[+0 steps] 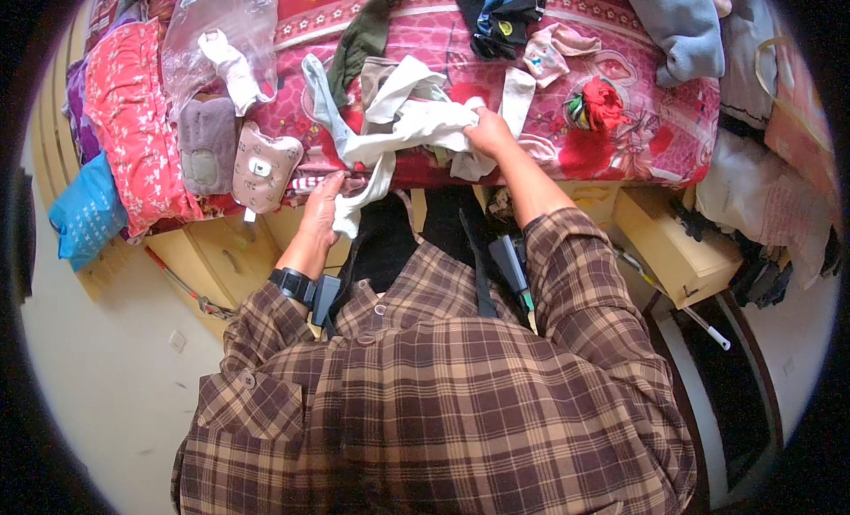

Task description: The person folds various small clothing items, including socks and underwear, on a bed. They then place the folded items into a plastic bag and store the bag in a drawer.

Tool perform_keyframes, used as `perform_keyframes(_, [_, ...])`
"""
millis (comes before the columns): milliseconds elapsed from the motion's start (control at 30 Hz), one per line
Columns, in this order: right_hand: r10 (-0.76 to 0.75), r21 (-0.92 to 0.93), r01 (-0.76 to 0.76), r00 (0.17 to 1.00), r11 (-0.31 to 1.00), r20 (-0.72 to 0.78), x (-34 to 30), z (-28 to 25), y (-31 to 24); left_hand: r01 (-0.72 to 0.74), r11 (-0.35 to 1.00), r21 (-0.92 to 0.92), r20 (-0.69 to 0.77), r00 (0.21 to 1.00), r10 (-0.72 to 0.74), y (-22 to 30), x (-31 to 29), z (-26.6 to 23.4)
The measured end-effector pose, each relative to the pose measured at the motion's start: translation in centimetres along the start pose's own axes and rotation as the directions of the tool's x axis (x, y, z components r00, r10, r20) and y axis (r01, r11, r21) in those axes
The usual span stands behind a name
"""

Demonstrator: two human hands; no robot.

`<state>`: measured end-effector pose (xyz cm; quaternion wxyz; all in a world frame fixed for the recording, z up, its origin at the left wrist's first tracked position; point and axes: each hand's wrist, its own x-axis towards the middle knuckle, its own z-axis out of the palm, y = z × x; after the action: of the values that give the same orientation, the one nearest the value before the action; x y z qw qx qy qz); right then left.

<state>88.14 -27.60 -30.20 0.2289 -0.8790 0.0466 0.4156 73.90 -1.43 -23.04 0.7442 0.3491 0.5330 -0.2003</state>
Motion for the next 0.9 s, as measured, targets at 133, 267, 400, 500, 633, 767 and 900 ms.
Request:
perform_keyframes(133, [0.056, 0.170, -0.091, 0.978, 0.981, 0.200, -0.2, -1.7, -0.6, 0.041, 0.998, -0.056, 0.011, 0.999, -0.041, 0.1, -0.2, -0.8])
perform_keyframes(267, [0.048, 0.727, -0.406, 0.887, 0.554, 0.458, -4.7, -2.8, -2.6, 0.079, 0.993, 0.084, 0.110, 0.990, -0.088, 0.3, -0.7, -2.0])
perform_keyframes(400, [-0.124, 0.803, -0.463, 0.834, 0.375, 0.539, -9.9, -4.9, -5.0, -0.052, 0.913, 0.405, 0.246, 0.968, -0.054, 0.4, -1.2, -1.7])
perform_keyframes(500, [-0.345, 0.902, -0.357, 0.837, 0.242, 0.424, -13.6, -5.5, -7.7, -0.126, 0.856, 0.501, 0.390, 0.916, -0.093, 1.1, -2.3, -0.6])
perform_keyframes(633, [-0.534, 0.509, 0.376, 0.819, 0.774, 0.207, -17.3, -7.7, -11.2, -0.254, 0.840, 0.479, 0.512, 0.858, -0.032, 3.0, -4.3, 1.0])
perform_keyframes(767, [-0.810, -0.053, 0.809, 0.581, 0.585, -0.079, -21.1, -8.8, -13.6, -0.394, 0.774, 0.495, 0.229, 0.919, 0.321, 6.0, -5.9, 1.0])
perform_keyframes(900, [-0.859, -0.235, 0.827, 0.482, 0.511, -0.173, -22.8, -9.6, -15.1, -0.655, 0.409, 0.636, 0.272, 0.686, 0.675, 9.3, -9.0, 0.2])
